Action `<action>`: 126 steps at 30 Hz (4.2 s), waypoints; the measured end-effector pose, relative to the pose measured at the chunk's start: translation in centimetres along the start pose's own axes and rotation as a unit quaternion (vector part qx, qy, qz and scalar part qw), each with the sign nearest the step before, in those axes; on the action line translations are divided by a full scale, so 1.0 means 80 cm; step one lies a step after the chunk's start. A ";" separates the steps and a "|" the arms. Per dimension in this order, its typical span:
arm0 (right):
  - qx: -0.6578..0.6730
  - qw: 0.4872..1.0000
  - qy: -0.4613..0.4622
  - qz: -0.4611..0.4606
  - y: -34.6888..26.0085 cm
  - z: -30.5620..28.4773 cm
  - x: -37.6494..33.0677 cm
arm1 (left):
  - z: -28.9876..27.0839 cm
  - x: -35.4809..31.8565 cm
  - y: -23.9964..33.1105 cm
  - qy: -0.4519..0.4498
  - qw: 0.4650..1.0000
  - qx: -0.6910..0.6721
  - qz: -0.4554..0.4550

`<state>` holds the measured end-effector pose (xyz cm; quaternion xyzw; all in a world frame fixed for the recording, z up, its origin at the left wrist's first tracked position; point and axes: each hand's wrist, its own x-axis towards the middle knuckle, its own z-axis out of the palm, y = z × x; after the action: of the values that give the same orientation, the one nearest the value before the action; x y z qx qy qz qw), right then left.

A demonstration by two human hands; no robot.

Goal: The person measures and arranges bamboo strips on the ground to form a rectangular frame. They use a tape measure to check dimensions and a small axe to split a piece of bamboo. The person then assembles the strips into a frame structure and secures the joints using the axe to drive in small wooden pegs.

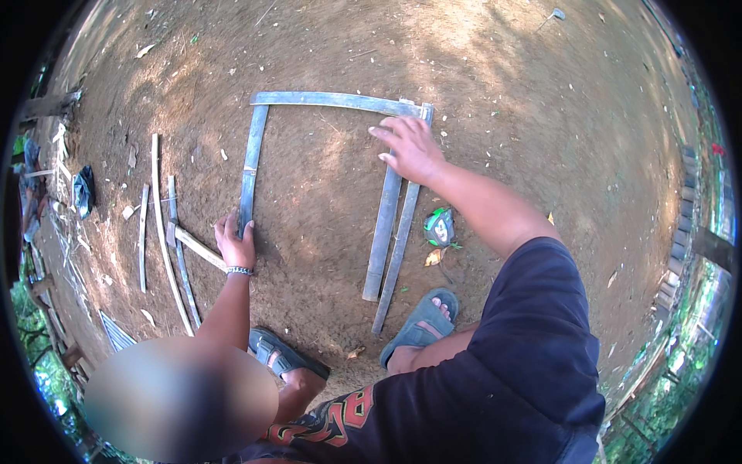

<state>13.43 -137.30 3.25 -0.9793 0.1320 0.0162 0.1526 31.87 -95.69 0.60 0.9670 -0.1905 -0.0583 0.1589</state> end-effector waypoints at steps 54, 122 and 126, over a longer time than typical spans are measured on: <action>0.123 0.974 0.030 0.189 0.068 -0.004 0.049 | 0.012 0.019 -0.005 0.048 0.997 -0.040 -0.033; 0.058 0.987 -0.126 0.079 -0.147 -0.180 -0.132 | -0.088 0.052 -0.200 -0.052 0.912 -0.127 -0.387; 0.113 0.985 -0.113 0.063 -0.232 -0.215 -0.071 | -0.099 0.029 -0.118 0.121 0.868 -0.225 -0.425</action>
<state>12.69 -123.99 25.51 -0.9375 0.1763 0.1213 0.2745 38.69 -86.06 4.84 0.8918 0.2781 -0.0440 0.3542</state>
